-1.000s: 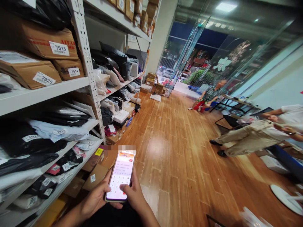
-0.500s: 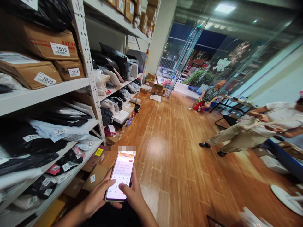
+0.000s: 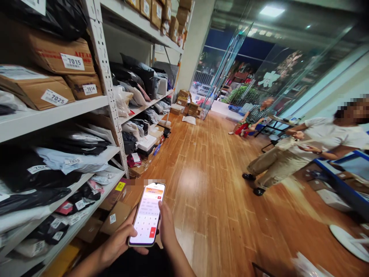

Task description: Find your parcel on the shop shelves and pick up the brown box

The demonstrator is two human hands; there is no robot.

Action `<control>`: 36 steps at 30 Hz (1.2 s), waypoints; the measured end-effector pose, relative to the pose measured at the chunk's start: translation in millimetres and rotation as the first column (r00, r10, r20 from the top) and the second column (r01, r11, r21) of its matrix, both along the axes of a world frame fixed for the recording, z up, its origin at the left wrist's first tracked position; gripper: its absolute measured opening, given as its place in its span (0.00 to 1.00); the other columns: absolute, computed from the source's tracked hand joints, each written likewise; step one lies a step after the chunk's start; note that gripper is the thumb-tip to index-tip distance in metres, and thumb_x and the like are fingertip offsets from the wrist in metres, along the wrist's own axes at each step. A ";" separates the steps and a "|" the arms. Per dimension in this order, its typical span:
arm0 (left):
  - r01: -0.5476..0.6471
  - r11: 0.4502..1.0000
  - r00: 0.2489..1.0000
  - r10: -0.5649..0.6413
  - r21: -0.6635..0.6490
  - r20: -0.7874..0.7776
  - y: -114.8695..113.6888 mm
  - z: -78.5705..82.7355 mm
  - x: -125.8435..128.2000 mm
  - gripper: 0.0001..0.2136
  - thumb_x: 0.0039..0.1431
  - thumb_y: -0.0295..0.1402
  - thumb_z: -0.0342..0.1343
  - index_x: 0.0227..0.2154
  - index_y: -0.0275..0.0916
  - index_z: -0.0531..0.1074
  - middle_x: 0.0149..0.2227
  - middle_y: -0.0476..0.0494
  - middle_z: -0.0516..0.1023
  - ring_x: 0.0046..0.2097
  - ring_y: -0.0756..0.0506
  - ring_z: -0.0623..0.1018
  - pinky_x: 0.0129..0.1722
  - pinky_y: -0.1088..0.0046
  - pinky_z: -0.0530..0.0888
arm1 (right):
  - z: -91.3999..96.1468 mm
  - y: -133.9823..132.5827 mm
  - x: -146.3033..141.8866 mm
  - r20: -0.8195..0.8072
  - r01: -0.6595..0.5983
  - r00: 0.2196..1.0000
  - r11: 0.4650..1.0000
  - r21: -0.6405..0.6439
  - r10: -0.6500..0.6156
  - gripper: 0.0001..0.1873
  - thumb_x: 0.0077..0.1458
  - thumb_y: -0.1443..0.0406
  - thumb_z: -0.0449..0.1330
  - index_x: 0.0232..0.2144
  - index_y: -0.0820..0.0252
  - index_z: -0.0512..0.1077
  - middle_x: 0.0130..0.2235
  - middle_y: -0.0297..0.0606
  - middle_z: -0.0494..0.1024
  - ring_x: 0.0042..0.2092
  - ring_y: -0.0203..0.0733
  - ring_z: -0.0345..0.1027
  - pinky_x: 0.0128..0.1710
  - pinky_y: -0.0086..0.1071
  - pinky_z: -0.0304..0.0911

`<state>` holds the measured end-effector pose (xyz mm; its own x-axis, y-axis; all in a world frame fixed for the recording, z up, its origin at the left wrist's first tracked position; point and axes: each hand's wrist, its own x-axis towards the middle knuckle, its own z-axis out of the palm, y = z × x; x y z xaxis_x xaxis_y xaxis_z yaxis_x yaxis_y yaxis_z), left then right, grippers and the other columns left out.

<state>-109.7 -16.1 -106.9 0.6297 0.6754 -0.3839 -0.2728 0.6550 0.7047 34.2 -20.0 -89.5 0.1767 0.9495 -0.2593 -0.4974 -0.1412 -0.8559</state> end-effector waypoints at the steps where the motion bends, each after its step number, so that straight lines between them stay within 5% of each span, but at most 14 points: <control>1: 0.001 1.000 1.000 -0.001 -0.004 0.002 -0.1 -1.5 -0.1 0.47 0.46 0.29 0.49 0.63 0.49 0.25 0.55 0.37 0.69 0.49 0.33 0.73 0.36 0.54 0.77 | 2.6 2.8 -0.5 0.003 0.018 1.000 1.000 -0.009 -0.018 0.27 0.41 0.42 0.61 0.27 0.61 0.73 0.25 0.38 0.79 0.24 0.40 0.69 0.27 0.33 0.64; 10: -0.008 1.000 0.999 0.007 -0.019 -0.036 -1.7 1.3 1.2 0.50 0.42 0.36 0.52 0.62 0.49 0.22 0.48 0.39 0.74 0.39 0.36 0.76 0.33 0.56 0.78 | -6.4 -2.6 -6.8 -0.006 0.160 0.987 0.987 -0.011 -0.160 0.29 0.42 0.40 0.58 0.24 0.62 0.74 0.23 0.35 0.77 0.25 0.38 0.66 0.26 0.30 0.62; 16: -0.012 0.999 0.999 0.011 -0.032 -0.045 -0.9 3.7 2.0 0.47 0.41 0.37 0.52 0.64 0.50 0.32 0.48 0.40 0.75 0.42 0.35 0.76 0.32 0.58 0.78 | -19.8 -4.4 -6.3 0.023 0.163 0.986 0.987 0.009 -0.163 0.25 0.47 0.44 0.58 0.25 0.61 0.74 0.26 0.34 0.77 0.30 0.37 0.68 0.31 0.29 0.63; 29: -0.049 0.998 0.999 0.049 -0.037 0.020 -3.0 1.5 0.9 0.44 0.46 0.34 0.52 0.64 0.50 0.33 0.49 0.41 0.75 0.38 0.38 0.77 0.31 0.58 0.78 | -5.8 -3.0 -5.3 -0.026 0.109 0.994 0.994 0.015 -0.109 0.21 0.40 0.48 0.63 0.27 0.60 0.73 0.28 0.37 0.80 0.29 0.42 0.73 0.31 0.32 0.66; 33: -0.084 0.993 0.995 0.089 -0.080 0.052 -3.3 -2.0 1.3 0.42 0.51 0.30 0.49 0.65 0.46 0.32 0.51 0.38 0.74 0.38 0.37 0.77 0.29 0.59 0.78 | -19.4 -1.2 -6.5 -0.003 0.098 0.995 0.995 0.017 -0.098 0.25 0.39 0.45 0.64 0.29 0.61 0.74 0.30 0.39 0.80 0.32 0.43 0.73 0.33 0.34 0.67; 36: -0.081 0.991 0.991 0.092 -0.104 0.097 -0.2 -15.6 0.9 0.44 0.49 0.27 0.51 0.65 0.42 0.32 0.49 0.39 0.76 0.46 0.36 0.76 0.39 0.59 0.77 | -37.5 3.0 -8.9 0.056 0.132 0.989 0.991 0.027 -0.134 0.26 0.39 0.45 0.65 0.30 0.62 0.74 0.31 0.40 0.81 0.33 0.45 0.74 0.34 0.36 0.68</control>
<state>-108.8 -16.2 -122.5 0.6096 0.6907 -0.3890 -0.3982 0.6911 0.6032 25.3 -17.0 -127.0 0.3157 0.9223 -0.2231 -0.4603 -0.0568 -0.8860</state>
